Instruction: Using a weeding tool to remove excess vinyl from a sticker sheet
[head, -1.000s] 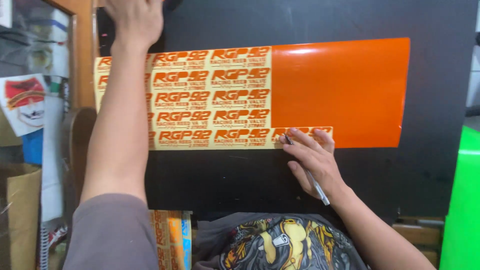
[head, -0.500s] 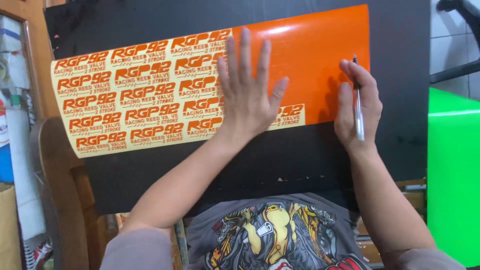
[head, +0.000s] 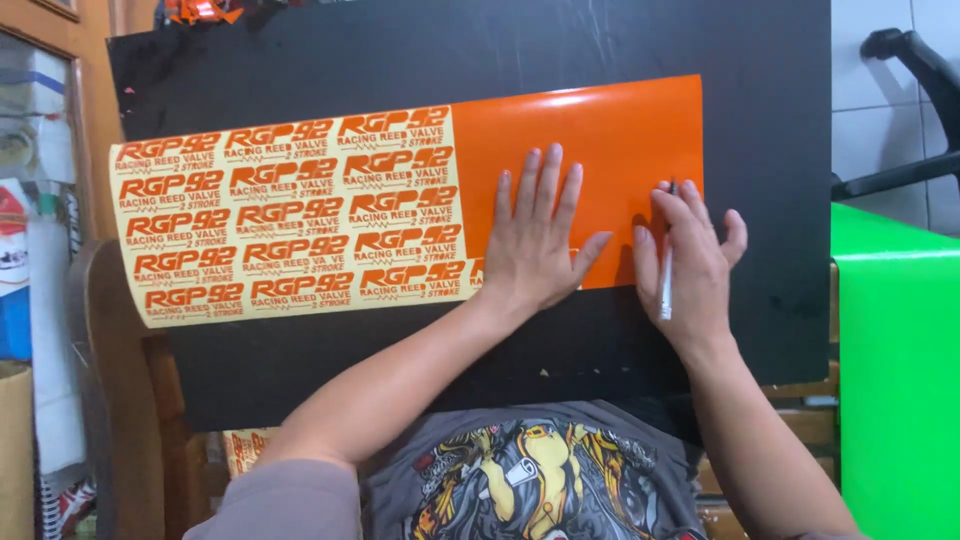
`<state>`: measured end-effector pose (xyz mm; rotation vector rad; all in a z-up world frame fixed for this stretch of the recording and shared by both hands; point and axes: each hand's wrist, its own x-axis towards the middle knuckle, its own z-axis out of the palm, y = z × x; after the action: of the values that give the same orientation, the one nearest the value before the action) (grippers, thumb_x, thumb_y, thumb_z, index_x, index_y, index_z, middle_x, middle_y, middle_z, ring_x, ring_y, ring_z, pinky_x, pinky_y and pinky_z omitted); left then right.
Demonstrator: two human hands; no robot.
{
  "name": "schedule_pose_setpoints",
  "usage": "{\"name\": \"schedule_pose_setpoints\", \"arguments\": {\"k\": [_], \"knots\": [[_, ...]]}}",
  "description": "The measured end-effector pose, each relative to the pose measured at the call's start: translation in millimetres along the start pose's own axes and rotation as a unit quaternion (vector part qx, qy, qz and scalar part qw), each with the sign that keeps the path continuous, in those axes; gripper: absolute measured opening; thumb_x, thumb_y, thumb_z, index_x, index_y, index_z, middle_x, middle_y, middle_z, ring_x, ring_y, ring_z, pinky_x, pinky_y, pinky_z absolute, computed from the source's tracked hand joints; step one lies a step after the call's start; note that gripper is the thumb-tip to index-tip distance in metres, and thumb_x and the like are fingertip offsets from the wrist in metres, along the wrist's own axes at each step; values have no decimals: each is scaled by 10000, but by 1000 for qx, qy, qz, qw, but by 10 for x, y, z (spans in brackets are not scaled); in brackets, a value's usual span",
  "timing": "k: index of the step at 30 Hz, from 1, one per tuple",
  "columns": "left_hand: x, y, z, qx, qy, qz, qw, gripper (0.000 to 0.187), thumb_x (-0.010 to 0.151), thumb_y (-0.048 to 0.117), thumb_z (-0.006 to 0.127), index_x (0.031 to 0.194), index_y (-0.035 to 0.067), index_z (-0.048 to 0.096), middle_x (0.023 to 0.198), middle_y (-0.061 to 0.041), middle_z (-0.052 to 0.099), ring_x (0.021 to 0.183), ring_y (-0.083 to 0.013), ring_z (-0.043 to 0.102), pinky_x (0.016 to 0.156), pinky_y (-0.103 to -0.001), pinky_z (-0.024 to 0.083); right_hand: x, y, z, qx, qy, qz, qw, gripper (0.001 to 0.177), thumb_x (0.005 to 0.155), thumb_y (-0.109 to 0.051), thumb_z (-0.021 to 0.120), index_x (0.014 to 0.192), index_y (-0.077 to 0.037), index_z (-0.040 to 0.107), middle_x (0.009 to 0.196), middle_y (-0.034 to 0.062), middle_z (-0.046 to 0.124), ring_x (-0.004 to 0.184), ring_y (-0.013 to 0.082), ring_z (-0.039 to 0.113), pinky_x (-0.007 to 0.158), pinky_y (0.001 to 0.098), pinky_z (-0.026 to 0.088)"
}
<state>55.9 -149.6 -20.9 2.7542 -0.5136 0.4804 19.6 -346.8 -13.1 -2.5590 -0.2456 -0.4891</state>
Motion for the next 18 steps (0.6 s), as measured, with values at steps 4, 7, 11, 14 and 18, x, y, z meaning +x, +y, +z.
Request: {"name": "schedule_pose_setpoints", "arguments": {"k": [4, 7, 11, 14, 18], "knots": [[-8, -19, -33, -54, 14, -6, 998, 781, 1003, 635, 432, 1554, 83, 386, 1611, -227, 320, 1531, -449, 289, 1230, -646, 222, 201, -29, 44, 13, 31, -31, 999, 420, 1037, -234, 709, 1408, -54, 626, 1496, 131, 633, 1431, 297, 534, 1185, 460, 320], [101, -213, -114, -207, 100, -56, 971, 648, 958, 513, 625, 1448, 103, 511, 1408, -161, 470, 1402, -451, 429, 1179, -580, 320, 164, 21, 226, -30, 38, -66, 997, 439, 1016, -262, 711, 1411, -81, 650, 1512, 128, 630, 1443, 297, 532, 1207, 452, 276], [643, -1036, -527, -150, 245, -31, 957, 411, 966, 289, 701, 1266, 28, 594, 1203, -143, 556, 1234, -372, 514, 1096, -494, 393, 153, -31, 183, -16, 32, -66, 997, 418, 1028, -257, 675, 1393, -55, 654, 1493, 145, 644, 1445, 305, 538, 1209, 445, 283], [1038, -1893, -667, -105, 347, -82, 928, 260, 1028, 175, 645, 1225, 18, 581, 1246, -167, 512, 1203, -337, 561, 1091, -471, 450, 195, -115, 123, -9, 0, -59, 998, 349, 1022, -123, 642, 1353, -12, 644, 1458, 197, 676, 1458, 372, 555, 1225, 476, 275], [1317, -3118, -353, -73, 339, -145, 927, 513, 1086, 304, 716, 1442, 115, 398, 1458, -141, 519, 1361, -346, 575, 1107, -424, 523, 206, -173, 110, -13, 1, -45, 999, 321, 1036, -120, 637, 1323, 22, 660, 1430, 225, 690, 1437, 409, 580, 1239, 506, 297]]}}
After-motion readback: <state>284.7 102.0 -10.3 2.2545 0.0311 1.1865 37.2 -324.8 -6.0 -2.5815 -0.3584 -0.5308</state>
